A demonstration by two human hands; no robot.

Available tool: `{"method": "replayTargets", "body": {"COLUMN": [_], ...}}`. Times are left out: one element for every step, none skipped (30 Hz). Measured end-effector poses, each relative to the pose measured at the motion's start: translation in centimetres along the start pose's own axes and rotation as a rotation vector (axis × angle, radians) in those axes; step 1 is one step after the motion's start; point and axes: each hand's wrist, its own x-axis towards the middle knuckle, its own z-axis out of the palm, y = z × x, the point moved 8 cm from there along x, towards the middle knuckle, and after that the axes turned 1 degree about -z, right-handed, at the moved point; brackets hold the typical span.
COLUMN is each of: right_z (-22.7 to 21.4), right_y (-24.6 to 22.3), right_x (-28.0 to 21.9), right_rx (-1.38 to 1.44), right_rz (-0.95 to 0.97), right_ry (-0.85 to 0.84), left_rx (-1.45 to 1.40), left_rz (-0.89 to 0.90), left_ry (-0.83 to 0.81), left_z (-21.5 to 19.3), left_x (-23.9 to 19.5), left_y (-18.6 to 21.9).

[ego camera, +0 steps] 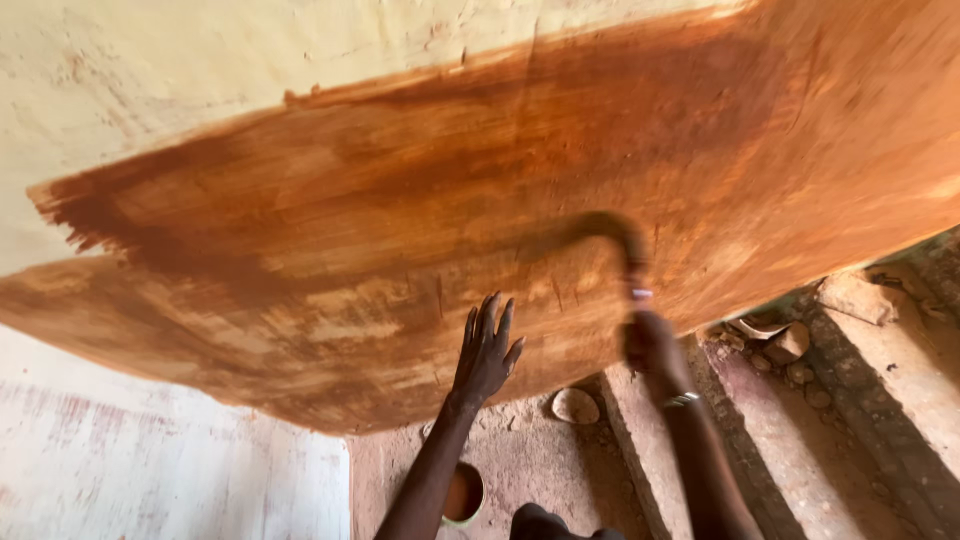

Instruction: The person paints a wall with brown paint using a paintbrush. They repeatedly dip the brush into a paint can and apply paint to the wall in horizontal strokes, gradually covering more of the surface.

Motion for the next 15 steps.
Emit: {"method": "replayTargets", "body": {"right_z": [-2.1,-3.2,-3.6,-3.9,-4.1,-2.9,-1.0,1.9,4.7,7.8,10.6,11.9,12.9,13.6,12.7], "right_y": [-1.3,-2.1,-2.3,-2.7,-2.9,-2.0,-0.7,0.1,1.1,3.3,4.9,4.8,4.6,4.2,3.4], "right_x": [-0.1,0.1,0.2,0.5,0.7,0.8,0.9,0.6,-0.1,-1.8,-3.4,-4.5,-5.8,-6.9,-6.5], "right_rx": [0.106,0.211,0.219,0.226,0.232,0.154,0.077,-0.035,-0.147,-0.125,-0.100,-0.108,-0.119,-0.129,-0.116], "right_rz": [-0.029,-0.058,-0.065,-0.071,-0.074,-0.010,0.050,0.061,0.072,0.167,0.263,0.240,0.215,0.190,0.178], "right_ry": [0.032,0.063,0.085,0.108,0.131,0.144,0.158,0.008,-0.141,-0.277,-0.413,-0.509,-0.612,-0.714,-0.604], "left_rx": [0.002,0.004,0.000,-0.005,-0.010,-0.015,-0.015,-0.015,-0.016,-0.034,-0.051,-0.068,0.024,0.115,0.207], "left_rz": [0.004,0.008,0.005,0.012,0.016,0.021,0.028,0.035,0.042,0.103,0.164,0.224,0.169,0.114,0.058], "left_ry": [-0.002,-0.004,-0.015,-0.022,-0.031,-0.041,-0.042,-0.043,-0.043,0.049,0.141,0.232,0.157,0.082,0.001], "left_z": [0.0,-0.1,0.1,0.3,0.5,0.8,1.0,1.1,1.3,0.6,-0.1,-0.8,-0.1,0.5,1.1], "left_x": [0.2,0.7,0.7,0.9,1.3,1.6,2.0,2.4,2.6,2.6,2.6,2.4,2.7,3.1,3.0], "left_y": [0.3,0.5,0.7,0.9,0.9,0.9,1.0,1.0,1.1,1.6,1.9,2.3,1.9,1.5,1.0]}}
